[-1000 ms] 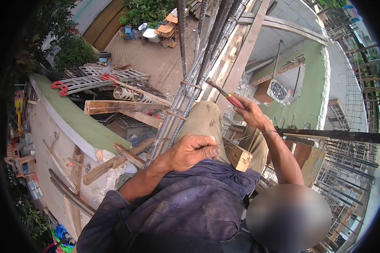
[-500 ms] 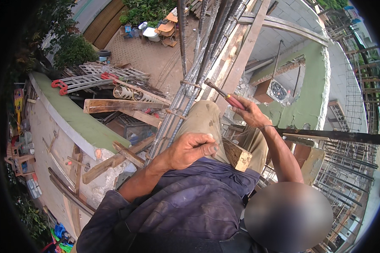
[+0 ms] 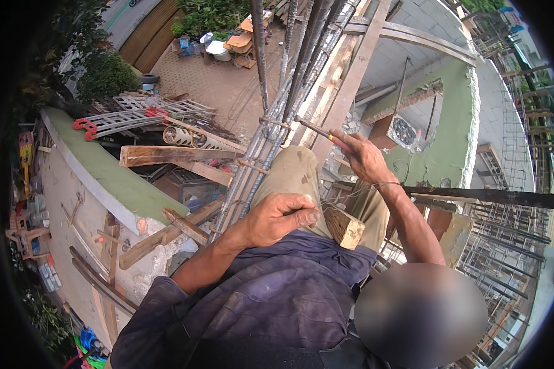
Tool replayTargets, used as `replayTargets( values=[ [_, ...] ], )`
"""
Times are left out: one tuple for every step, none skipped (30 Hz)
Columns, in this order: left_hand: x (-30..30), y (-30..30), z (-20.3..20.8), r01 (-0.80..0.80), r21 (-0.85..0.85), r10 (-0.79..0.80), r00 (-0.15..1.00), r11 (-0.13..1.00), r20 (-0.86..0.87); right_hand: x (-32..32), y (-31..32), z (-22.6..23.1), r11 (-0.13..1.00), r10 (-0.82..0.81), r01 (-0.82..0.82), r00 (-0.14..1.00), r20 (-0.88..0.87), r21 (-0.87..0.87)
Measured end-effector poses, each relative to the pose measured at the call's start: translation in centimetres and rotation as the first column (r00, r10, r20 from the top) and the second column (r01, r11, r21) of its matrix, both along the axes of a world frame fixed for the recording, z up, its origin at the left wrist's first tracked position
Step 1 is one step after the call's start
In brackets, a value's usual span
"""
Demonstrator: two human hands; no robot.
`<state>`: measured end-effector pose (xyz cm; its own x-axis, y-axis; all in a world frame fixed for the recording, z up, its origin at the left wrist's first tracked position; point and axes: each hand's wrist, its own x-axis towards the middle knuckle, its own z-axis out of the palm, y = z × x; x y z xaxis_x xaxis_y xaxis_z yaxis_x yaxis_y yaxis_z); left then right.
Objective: The person ties short lengths of wire around rebar intersections using pliers to twist and snip the excess.
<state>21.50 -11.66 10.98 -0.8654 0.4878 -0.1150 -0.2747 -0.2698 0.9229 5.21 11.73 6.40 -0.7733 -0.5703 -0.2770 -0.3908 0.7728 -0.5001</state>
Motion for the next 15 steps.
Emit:
replayTargets(
  values=[
    [-0.1, 0.0, 0.1, -0.004, 0.000, 0.004, 1.000, 1.000, -0.013, -0.2, 0.6, -0.8, 0.996, 0.005, 0.000, 0.999, 0.048, -0.094],
    [-0.2, -0.1, 0.2, -0.009, 0.000, 0.009, 1.000, 1.000, -0.026, -0.5, 1.4, -2.1, 0.982, 0.015, 0.003, 0.995, 0.095, -0.187],
    [-0.1, -0.1, 0.1, -0.015, 0.010, 0.015, 1.000, 1.000, -0.025, -0.5, 1.5, -2.7, 0.960, 0.032, 0.009, 0.989, 0.143, -0.280],
    [0.0, -0.1, -0.1, -0.021, 0.020, 0.022, 0.999, 1.000, -0.024, -0.5, 1.7, -3.3, 0.951, 0.007, 0.066, 0.971, 0.237, -0.301],
    [0.0, -0.1, -0.2, -0.027, 0.030, 0.027, 0.999, 0.999, -0.023, -0.5, 1.9, -3.8, 0.940, -0.015, 0.126, 0.944, 0.330, -0.317],
    [0.0, -0.1, -0.2, -0.030, 0.027, 0.030, 0.999, 0.999, -0.016, -0.5, 1.7, -3.8, 0.927, -0.031, 0.183, 0.906, 0.421, -0.327],
    [0.0, -0.1, -0.1, -0.032, 0.024, 0.033, 0.999, 0.999, -0.009, -0.4, 1.6, -3.8, 0.921, -0.036, 0.202, 0.895, 0.444, -0.333],
    [0.0, -0.1, -0.1, -0.034, 0.022, 0.034, 0.999, 0.999, -0.002, -0.4, 1.5, -3.6, 0.915, -0.041, 0.221, 0.884, 0.466, -0.338],
    [0.0, -0.1, -0.1, -0.032, 0.023, 0.032, 0.999, 0.999, 0.005, -0.3, 1.3, -3.3, 0.909, -0.047, 0.240, 0.871, 0.489, -0.340],
    [0.0, -0.1, -0.2, -0.030, 0.025, 0.030, 0.999, 0.999, 0.011, -0.3, 1.2, -3.1, 0.916, -0.057, 0.242, 0.868, 0.493, -0.320],
    [0.0, 0.0, -0.2, -0.027, 0.027, 0.027, 0.999, 0.999, 0.018, -0.3, 1.1, -2.9, 0.922, -0.067, 0.243, 0.865, 0.497, -0.300],
    [-0.1, 0.0, -0.2, -0.017, 0.005, 0.017, 1.000, 1.000, -0.002, -0.3, 1.0, -2.8, 0.928, -0.080, 0.246, 0.863, 0.498, -0.279],
    [-0.3, 0.0, 0.0, -0.007, -0.017, 0.006, 1.000, 1.000, -0.021, -0.3, 1.0, -2.7, 0.929, -0.068, 0.230, 0.875, 0.479, -0.289],
    [-0.4, 0.0, 0.1, 0.003, -0.040, -0.005, 0.999, 0.999, -0.040, -0.3, 1.1, -2.7, 0.930, -0.056, 0.214, 0.886, 0.460, -0.299],
    [-0.4, 0.2, 0.0, -0.005, -0.027, 0.004, 0.999, 1.000, -0.045, -0.4, 1.1, -2.7, 0.931, -0.044, 0.197, 0.897, 0.439, -0.309]
  ],
)
